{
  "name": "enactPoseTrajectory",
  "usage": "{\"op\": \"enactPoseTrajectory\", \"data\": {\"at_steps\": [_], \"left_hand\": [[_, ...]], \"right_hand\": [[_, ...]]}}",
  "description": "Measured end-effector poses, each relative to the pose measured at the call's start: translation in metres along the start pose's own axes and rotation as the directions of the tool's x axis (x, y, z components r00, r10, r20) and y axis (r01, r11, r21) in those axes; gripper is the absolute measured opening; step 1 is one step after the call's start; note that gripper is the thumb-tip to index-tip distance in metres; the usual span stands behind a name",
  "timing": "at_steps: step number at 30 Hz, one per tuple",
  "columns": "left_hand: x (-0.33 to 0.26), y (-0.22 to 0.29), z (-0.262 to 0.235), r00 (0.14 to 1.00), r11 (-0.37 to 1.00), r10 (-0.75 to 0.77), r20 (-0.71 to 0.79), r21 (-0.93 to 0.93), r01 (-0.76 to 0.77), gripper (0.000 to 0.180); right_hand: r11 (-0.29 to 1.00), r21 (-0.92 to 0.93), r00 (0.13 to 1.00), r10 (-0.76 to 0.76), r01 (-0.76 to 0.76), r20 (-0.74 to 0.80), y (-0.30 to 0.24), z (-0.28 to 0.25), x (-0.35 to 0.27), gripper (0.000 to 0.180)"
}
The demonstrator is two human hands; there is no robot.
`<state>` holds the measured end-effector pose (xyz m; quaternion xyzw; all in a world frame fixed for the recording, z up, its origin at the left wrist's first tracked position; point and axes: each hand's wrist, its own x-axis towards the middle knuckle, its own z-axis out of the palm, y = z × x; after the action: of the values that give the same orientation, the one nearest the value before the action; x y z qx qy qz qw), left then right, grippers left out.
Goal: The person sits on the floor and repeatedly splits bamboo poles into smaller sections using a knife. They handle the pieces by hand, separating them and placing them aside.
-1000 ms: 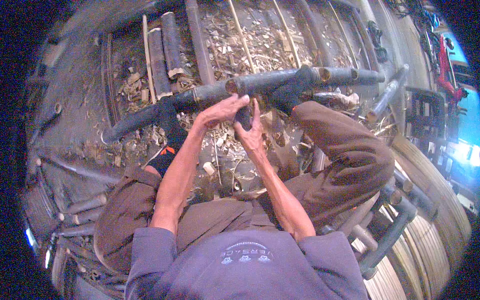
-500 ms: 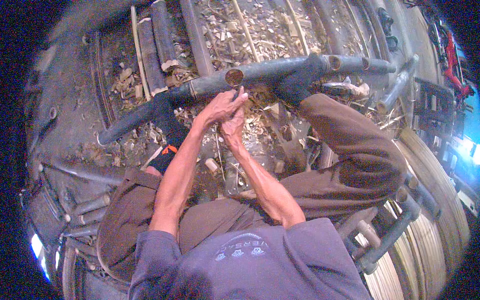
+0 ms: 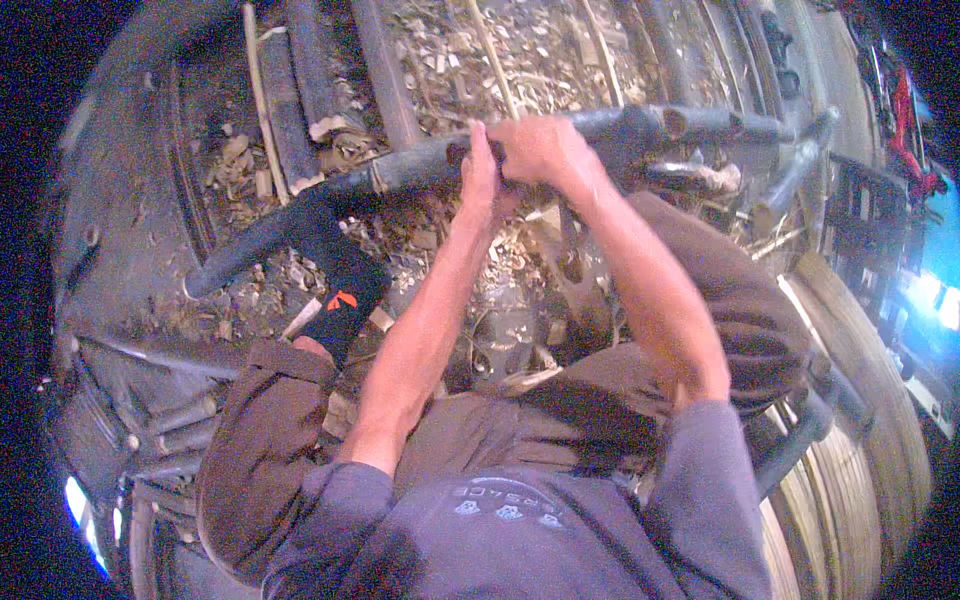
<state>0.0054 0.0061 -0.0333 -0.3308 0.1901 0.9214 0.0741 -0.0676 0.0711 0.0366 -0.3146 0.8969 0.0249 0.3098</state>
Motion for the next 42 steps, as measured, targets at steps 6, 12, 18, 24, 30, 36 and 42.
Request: {"op": "enactPoseTrajectory", "data": {"at_steps": [6, 12, 18, 24, 30, 36, 42], "left_hand": [[-0.014, 0.023, -0.039, 0.967, 0.155, -0.019, 0.255, 0.956, -0.249, 0.067], [-0.016, 0.014, -0.028, 0.976, 0.232, 0.116, 0.186, 0.950, -0.209, 0.076], [-0.008, -0.001, 0.000, 0.982, 0.437, 0.183, -0.049, 0.899, -0.037, 0.077], [0.022, -0.009, 0.037, 0.919, 0.968, 0.196, -0.342, 0.217, -0.126, 0.077], [0.021, -0.032, 0.002, 0.876, 0.770, 0.338, -0.343, 0.636, -0.048, 0.078], [-0.018, -0.032, -0.031, 0.883, 0.403, 0.402, -0.244, 0.913, 0.069, 0.071], [-0.035, 0.033, -0.026, 0.968, -0.363, 0.242, -0.069, 0.918, 0.157, 0.066]], "right_hand": [[0.288, 0.957, 0.870, 0.463, 0.030, -0.166, -0.057, 0.127, -0.052, 0.054], [0.258, 0.962, 0.935, 0.310, 0.094, -0.174, -0.038, 0.099, -0.050, 0.066], [0.579, 0.815, 0.991, 0.099, 0.019, -0.094, 0.007, 0.057, -0.042, 0.060], [0.939, 0.337, 0.967, -0.149, 0.073, 0.206, 0.040, -0.009, 0.019, 0.047], [0.712, 0.628, 0.947, -0.275, 0.315, -0.164, 0.056, 0.059, 0.000, 0.059], [0.355, 0.878, 0.931, -0.287, 0.321, -0.224, 0.026, 0.111, -0.022, 0.069], [-0.461, 0.782, 0.898, 0.336, 0.420, -0.284, -0.095, 0.171, -0.003, 0.072]]}}
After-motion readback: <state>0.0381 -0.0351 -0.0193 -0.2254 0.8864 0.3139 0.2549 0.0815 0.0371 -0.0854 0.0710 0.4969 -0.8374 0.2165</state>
